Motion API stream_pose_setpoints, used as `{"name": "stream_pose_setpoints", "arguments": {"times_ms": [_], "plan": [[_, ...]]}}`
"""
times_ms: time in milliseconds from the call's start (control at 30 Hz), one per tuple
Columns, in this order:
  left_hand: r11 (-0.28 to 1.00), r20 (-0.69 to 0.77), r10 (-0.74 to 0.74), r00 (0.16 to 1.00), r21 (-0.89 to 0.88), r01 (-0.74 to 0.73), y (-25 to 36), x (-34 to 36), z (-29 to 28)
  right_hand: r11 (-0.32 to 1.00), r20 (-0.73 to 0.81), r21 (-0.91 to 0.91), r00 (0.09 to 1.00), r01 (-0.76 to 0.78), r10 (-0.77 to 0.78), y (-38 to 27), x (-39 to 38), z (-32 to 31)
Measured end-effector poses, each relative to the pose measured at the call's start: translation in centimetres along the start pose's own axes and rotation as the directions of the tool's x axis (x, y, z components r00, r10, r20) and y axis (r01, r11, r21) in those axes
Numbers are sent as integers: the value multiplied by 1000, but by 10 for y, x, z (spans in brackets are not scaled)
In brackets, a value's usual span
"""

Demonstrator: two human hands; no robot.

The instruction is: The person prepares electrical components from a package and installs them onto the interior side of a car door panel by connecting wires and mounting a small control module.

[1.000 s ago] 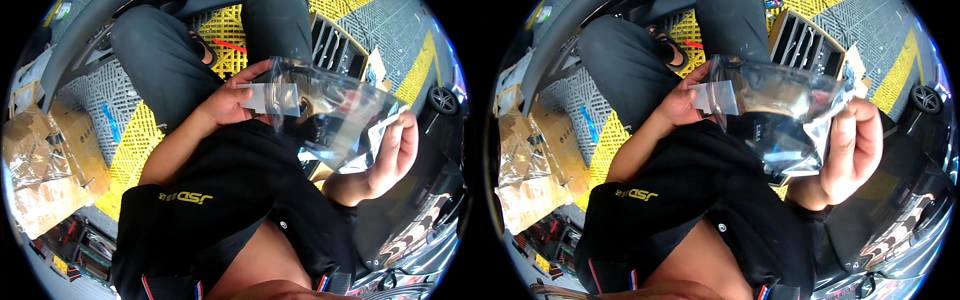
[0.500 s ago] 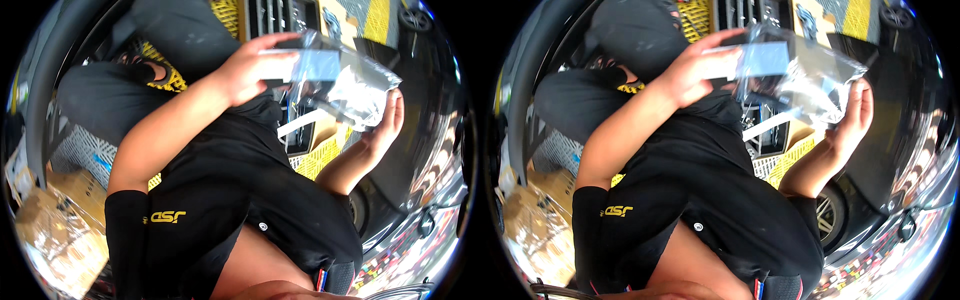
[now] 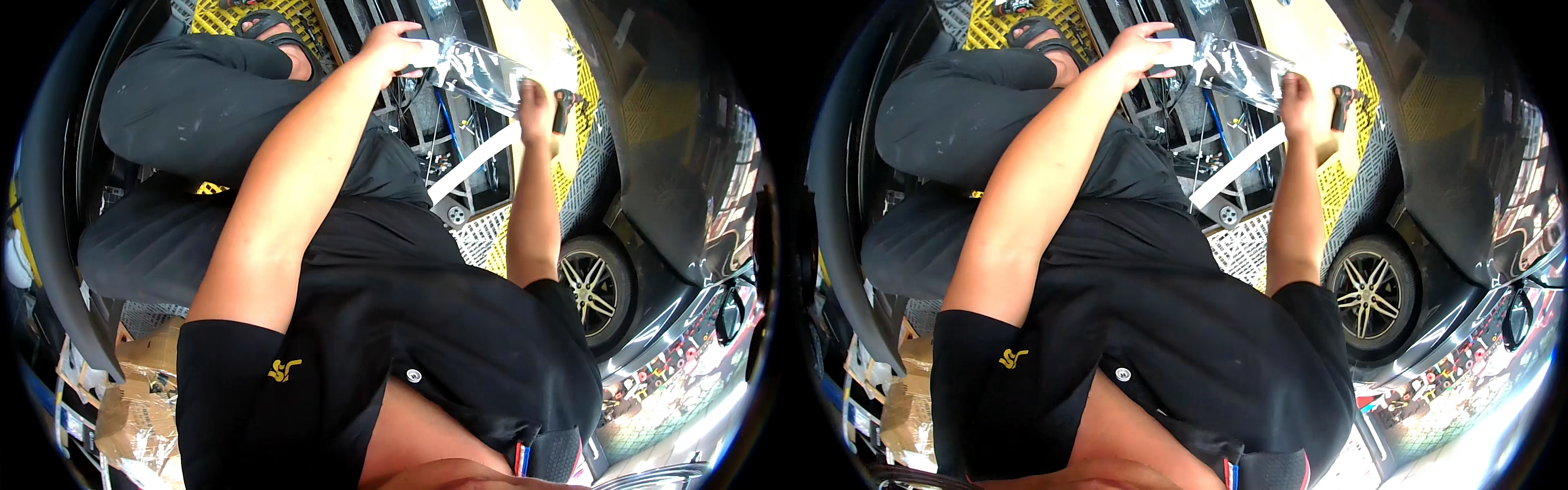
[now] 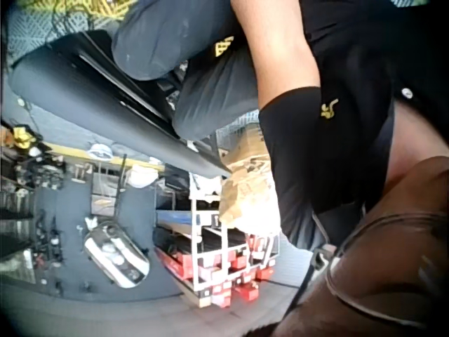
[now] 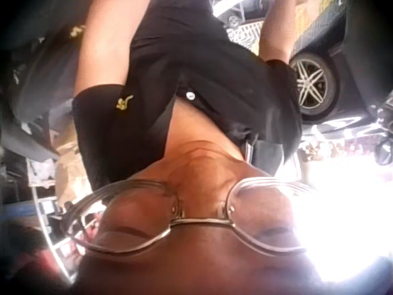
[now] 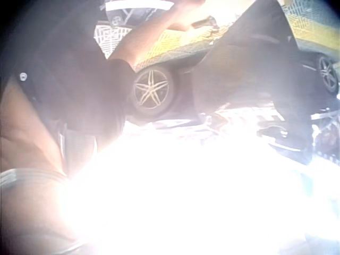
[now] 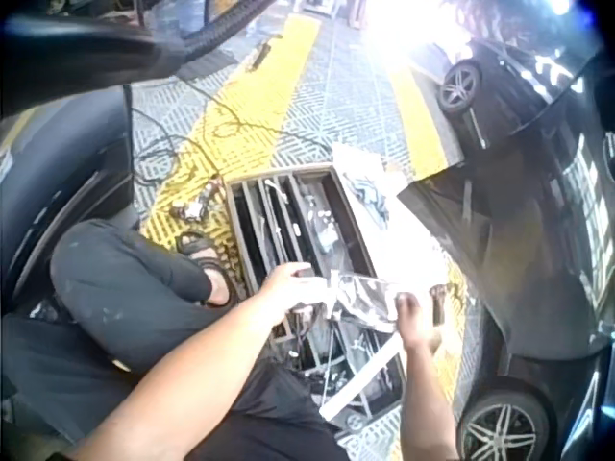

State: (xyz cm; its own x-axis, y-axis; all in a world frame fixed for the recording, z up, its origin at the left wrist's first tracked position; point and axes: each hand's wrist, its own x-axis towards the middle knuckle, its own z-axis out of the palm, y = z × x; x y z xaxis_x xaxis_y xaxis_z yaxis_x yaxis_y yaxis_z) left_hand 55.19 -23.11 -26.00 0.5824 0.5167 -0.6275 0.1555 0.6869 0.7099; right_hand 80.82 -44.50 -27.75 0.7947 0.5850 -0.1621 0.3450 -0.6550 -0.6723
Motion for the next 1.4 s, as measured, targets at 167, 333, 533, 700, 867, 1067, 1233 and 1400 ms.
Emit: {"name": "stream_pose_setpoints", "arguments": {"times_ms": [167, 333, 533, 700, 867, 1067, 1233, 1400], "plan": [[999, 53, 14, 998, 38, -16, 5, 0, 3, 987, -286, -60, 950, -152, 128, 117, 6, 60], [999, -4, 23, 1000, 42, -23, 8, -1, -9, 990, -259, -136, 966, -36, 0, 78, 7, 49], [994, 11, 71, 997, 82, -72, 7, -1, -4, 912, -103, -383, 975, 146, -199, 7, 2, 23], [991, 47, 96, 994, 90, -99, 6, -10, -4, 793, 4, -576, 971, 198, -240, -22, 5, 5], [992, 17, 124, 992, 22, -124, 14, -11, -11, 799, 172, -564, 976, 209, -133, -111, -5, -52], [989, 75, 109, 991, -110, -101, 24, -19, -8, 633, 252, -729, 962, 262, -108, -92, 7, -43], [988, 71, 96, 993, -132, -86, 29, -19, -12, 622, 211, -750, 973, 223, -94, -43, 10, -1], [984, 11, 76, 997, -163, -74, 36, -32, -10, 652, 156, -736, 982, 185, -104, -45, 9, -30]]}}
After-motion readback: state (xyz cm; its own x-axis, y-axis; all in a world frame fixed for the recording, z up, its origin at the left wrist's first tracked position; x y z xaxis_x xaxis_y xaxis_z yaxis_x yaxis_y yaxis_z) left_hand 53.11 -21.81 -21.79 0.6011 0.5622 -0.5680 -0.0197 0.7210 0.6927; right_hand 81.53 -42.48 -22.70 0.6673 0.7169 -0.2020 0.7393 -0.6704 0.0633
